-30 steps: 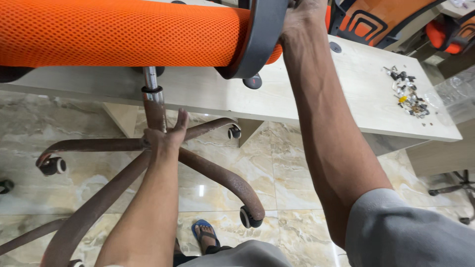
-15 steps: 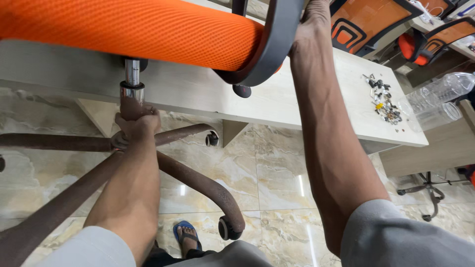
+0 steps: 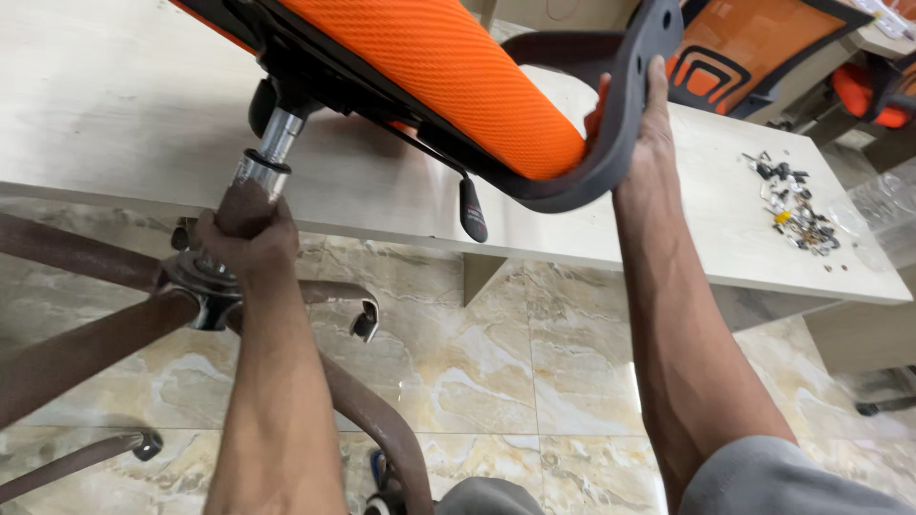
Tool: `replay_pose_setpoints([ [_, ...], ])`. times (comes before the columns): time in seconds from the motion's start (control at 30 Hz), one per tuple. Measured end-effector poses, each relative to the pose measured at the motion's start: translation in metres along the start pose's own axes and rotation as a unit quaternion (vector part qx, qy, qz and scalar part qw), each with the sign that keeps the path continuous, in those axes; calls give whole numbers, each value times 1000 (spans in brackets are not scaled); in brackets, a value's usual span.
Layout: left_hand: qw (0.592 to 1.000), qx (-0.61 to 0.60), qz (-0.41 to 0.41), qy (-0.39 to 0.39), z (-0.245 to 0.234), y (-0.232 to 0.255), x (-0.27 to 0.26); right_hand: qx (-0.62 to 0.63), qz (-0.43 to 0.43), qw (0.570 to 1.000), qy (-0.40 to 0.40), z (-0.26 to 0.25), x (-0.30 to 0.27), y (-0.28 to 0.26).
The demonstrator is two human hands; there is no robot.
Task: The person assembles an orange office chair by placing the seat onto a workbench, flipping it, and securing the armrests with a screwdriver. They tighten multiple screws on both sides to attach the armrests to the chair base.
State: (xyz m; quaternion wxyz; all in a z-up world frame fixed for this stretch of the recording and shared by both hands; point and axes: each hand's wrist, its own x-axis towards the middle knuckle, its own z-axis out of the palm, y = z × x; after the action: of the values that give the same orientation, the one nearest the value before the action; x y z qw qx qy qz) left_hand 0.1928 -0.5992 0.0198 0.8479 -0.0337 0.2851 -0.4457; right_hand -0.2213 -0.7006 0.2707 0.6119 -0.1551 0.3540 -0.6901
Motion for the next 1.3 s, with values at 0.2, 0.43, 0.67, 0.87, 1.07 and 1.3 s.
replay_pose_setpoints([
  [0.2, 996, 12, 22, -80, 28, 12, -45, 31, 51, 994, -95, -25, 0, 3],
  [0.43, 995, 48, 54, -75, 49, 15, -82, 40, 67, 983, -166, -50, 12, 10],
  [0.67, 974, 129, 122, -138, 112, 33, -106, 65, 169, 975, -130, -72, 3, 59],
  [0.87, 968, 156, 151, -123, 153, 22, -140, 73, 197, 969, -128, -120, 3, 89],
  [1.07, 958, 197, 150, -143, 192, 6, -152, 98, 275, 936, -197, -131, -6, 121],
  [1.3, 927, 246, 183, -215, 266, 5, -147, -41, 295, 944, -141, -82, -101, 151],
])
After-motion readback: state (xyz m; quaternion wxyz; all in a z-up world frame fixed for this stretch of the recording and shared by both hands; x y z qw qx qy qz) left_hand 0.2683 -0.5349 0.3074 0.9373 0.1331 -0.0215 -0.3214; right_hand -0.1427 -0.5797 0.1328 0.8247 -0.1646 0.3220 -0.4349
